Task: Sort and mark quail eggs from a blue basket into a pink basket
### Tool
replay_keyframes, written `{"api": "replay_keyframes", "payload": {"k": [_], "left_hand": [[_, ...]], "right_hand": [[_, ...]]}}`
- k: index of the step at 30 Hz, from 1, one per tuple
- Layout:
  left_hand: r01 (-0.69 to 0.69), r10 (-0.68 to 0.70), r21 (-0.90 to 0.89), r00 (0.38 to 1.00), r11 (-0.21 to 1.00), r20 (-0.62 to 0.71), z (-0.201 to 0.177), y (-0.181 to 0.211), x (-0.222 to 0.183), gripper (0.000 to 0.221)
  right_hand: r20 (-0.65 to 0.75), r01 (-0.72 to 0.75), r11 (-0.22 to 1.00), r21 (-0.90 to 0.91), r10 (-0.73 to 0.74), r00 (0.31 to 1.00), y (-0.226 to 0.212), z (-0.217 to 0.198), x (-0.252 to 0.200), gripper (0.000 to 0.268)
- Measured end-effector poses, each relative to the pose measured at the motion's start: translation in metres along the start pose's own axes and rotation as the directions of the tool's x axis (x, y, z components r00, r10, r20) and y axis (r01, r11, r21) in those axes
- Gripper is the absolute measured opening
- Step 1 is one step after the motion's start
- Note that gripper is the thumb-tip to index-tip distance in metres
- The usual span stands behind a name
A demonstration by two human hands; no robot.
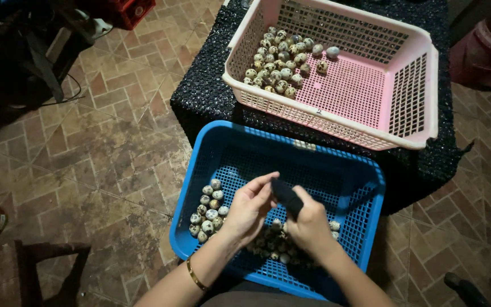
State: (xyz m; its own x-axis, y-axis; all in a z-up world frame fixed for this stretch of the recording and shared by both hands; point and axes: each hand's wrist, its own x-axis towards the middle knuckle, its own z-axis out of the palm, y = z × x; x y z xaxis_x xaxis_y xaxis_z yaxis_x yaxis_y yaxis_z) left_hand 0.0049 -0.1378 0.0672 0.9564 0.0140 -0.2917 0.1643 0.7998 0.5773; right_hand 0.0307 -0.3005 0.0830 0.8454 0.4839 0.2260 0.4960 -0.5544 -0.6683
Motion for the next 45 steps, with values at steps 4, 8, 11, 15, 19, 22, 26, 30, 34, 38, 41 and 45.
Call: {"api": "replay_keyframes", "payload": {"k": [4,8,11,15,19,22,26,30,34,38,41,45], "left_hand": [[-0.107,0.107,-0.02,0.994,0.994,0.002,-0.005,-0.015,0.002,0.035],[-0.017,0.017,0.006,1.0,1.0,-0.011,0.001,0.008,0.002,0.038],[0.0,0.0,0.009,0.998,1.0,0.06,-0.008,0.001,0.004,0.043],[-0.001,0.001,-0.025,1.0,1.0,0.006,0.0,0.006,0.004,0.033],[0.033,-0.034,-0.011,0.998,0.999,-0.045,-0.008,-0.006,0.01,0.032],[0.042,-0.043,-0.018,0.996,0.999,-0.078,0.0,0.001,0.006,0.029],[0.026,-0.022,0.043,0.997,0.999,-0.077,0.011,0.015,0.002,0.037],[0.039,-0.035,0.079,0.998,0.996,-0.056,0.012,0.01,-0.004,0.034],[-0.106,0.105,0.09,0.994,0.99,0.015,0.006,0.008,0.002,0.039],[-0.149,0.148,0.09,0.989,0.985,0.02,0.002,0.004,0.001,0.03],[-0.157,0.161,0.093,0.987,0.983,-0.027,0.007,0.005,0.002,0.03],[-0.121,0.126,0.131,0.991,0.984,-0.033,0.007,0.005,0.0,0.037]], "right_hand": [[-0.156,0.009,0.999,-0.036,-0.014,0.988,0.001,0.001,0.0,0.025],[-0.032,0.033,0.999,0.01,-0.032,0.999,-0.005,0.0,-0.004,0.035],[-0.073,-0.044,0.991,0.127,0.054,0.996,0.002,-0.001,0.002,0.023],[-0.094,0.025,0.999,0.031,-0.022,0.995,0.009,0.009,-0.005,0.045],[-0.059,0.063,0.998,0.021,-0.061,0.996,0.006,0.005,-0.002,0.03],[-0.074,0.038,0.998,0.057,-0.033,0.997,0.003,0.005,-0.002,0.034],[-0.042,0.122,0.993,-0.008,-0.122,0.992,-0.004,0.008,-0.006,0.038],[-0.075,-0.056,0.986,0.157,0.068,0.995,-0.001,0.001,-0.001,0.033],[-0.067,0.027,0.996,0.087,-0.021,0.998,0.0,0.005,-0.006,0.037],[-0.119,-0.043,0.992,0.116,0.056,0.991,0.002,-0.002,0.001,0.036],[-0.16,0.136,0.989,-0.05,-0.143,0.977,0.041,0.022,-0.016,0.061],[-0.079,0.076,0.996,0.056,-0.071,0.994,0.0,0.004,-0.005,0.032]]}}
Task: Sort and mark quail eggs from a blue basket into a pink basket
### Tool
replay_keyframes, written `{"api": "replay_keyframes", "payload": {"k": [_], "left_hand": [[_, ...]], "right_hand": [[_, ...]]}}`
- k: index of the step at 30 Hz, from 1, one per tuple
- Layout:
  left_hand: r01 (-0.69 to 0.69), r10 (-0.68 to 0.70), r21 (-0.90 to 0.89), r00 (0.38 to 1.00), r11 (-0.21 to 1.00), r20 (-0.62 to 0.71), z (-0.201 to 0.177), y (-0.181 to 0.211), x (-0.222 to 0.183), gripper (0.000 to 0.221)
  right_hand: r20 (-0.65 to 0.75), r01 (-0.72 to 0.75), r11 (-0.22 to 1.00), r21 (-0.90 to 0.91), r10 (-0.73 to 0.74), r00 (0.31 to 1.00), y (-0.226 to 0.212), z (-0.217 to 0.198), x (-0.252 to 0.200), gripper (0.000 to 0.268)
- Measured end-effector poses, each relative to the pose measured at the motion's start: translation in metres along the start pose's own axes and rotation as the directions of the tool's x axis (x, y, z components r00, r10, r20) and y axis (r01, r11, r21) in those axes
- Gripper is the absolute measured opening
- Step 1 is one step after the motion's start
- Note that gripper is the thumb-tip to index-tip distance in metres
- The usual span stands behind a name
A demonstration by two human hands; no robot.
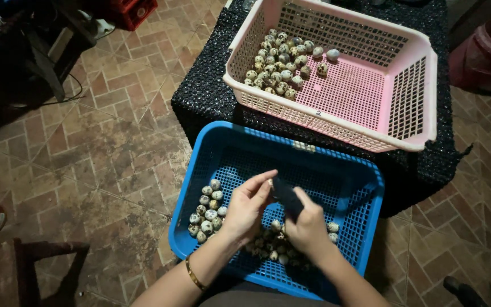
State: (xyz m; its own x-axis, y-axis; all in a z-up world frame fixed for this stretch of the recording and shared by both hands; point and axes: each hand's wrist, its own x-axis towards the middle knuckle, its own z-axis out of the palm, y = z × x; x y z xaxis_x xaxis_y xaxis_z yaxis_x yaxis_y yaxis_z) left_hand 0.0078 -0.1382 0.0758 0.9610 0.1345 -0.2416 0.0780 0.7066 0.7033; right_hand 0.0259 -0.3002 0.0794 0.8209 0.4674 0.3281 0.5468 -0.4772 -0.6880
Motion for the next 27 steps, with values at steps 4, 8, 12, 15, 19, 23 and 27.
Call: {"api": "replay_keyframes", "payload": {"k": [4,8,12,15,19,23,27], "left_hand": [[0.015,-0.011,-0.071,0.999,0.997,0.051,0.0,-0.006,0.0,0.045],[-0.009,0.017,-0.146,0.999,0.989,0.052,0.0,0.003,0.001,0.025],[-0.033,0.038,-0.075,0.998,0.997,0.058,0.001,-0.001,-0.002,0.027],[0.099,-0.099,-0.017,0.995,0.995,0.003,0.005,0.012,-0.004,0.028],[0.0,0.002,-0.018,0.994,1.0,0.11,-0.001,-0.005,-0.003,0.042],[-0.175,0.147,0.103,0.96,0.979,0.238,0.0,0.008,0.003,0.058],[-0.417,0.361,0.433,0.909,0.799,0.209,0.03,0.092,0.029,0.025]], "right_hand": [[-0.016,0.043,0.999,-0.007,-0.043,0.999,0.003,0.001,-0.002,0.036],[0.006,0.019,0.998,0.058,-0.019,1.0,-0.002,0.001,-0.001,0.034],[-0.049,-0.008,1.0,0.015,0.009,0.999,-0.001,-0.003,0.002,0.035],[0.001,0.037,0.999,-0.02,-0.037,0.999,-0.002,-0.001,-0.003,0.032],[-0.01,0.08,0.995,0.05,-0.08,0.997,-0.012,-0.01,0.003,0.033],[-0.017,-0.028,0.998,0.057,0.029,0.999,0.008,-0.013,-0.012,0.041],[0.048,-0.005,0.998,0.055,0.002,0.999,0.046,-0.033,-0.043,0.051]]}}
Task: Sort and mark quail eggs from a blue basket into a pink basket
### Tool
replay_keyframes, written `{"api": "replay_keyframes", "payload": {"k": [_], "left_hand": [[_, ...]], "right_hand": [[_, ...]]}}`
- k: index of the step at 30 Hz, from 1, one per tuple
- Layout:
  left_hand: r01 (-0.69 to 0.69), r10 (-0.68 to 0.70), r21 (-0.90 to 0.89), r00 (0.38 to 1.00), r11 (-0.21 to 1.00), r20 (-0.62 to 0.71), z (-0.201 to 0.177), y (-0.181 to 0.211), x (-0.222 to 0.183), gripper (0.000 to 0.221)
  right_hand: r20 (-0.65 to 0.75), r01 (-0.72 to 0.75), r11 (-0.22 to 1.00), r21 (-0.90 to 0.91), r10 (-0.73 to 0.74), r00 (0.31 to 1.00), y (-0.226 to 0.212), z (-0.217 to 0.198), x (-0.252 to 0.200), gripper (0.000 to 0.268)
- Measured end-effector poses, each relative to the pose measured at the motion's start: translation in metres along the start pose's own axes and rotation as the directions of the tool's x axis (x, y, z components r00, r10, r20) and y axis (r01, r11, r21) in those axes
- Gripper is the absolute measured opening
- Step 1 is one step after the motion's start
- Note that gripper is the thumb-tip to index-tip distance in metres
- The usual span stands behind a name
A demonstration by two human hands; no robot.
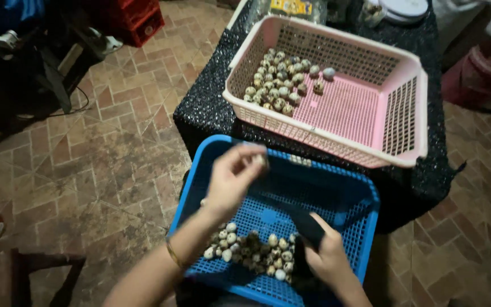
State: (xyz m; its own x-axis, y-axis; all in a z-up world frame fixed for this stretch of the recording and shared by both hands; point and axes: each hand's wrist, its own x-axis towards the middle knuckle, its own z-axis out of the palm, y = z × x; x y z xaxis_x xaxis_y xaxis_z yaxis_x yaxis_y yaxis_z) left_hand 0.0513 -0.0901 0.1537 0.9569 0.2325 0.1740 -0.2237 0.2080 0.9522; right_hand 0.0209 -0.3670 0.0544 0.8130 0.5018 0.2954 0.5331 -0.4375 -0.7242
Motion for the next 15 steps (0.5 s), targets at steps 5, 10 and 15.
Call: {"api": "replay_keyframes", "payload": {"k": [5,10,15], "left_hand": [[-0.421,0.363,0.25,0.899,0.872,0.246,0.017,0.08,0.098,0.02],[-0.327,-0.172,0.685,0.815,0.651,0.553,0.062,0.062,0.186,0.011],[-0.647,-0.616,0.737,0.505,0.194,0.605,0.089,0.001,0.229,0.025]], "right_hand": [[-0.216,-0.218,0.958,0.186,0.257,0.942,0.018,-0.026,-0.023,0.03],[-0.306,-0.198,0.971,0.133,0.23,0.924,0.027,-0.031,-0.036,0.029],[-0.29,-0.177,0.978,0.11,0.202,0.936,0.017,-0.037,-0.034,0.03]]}}
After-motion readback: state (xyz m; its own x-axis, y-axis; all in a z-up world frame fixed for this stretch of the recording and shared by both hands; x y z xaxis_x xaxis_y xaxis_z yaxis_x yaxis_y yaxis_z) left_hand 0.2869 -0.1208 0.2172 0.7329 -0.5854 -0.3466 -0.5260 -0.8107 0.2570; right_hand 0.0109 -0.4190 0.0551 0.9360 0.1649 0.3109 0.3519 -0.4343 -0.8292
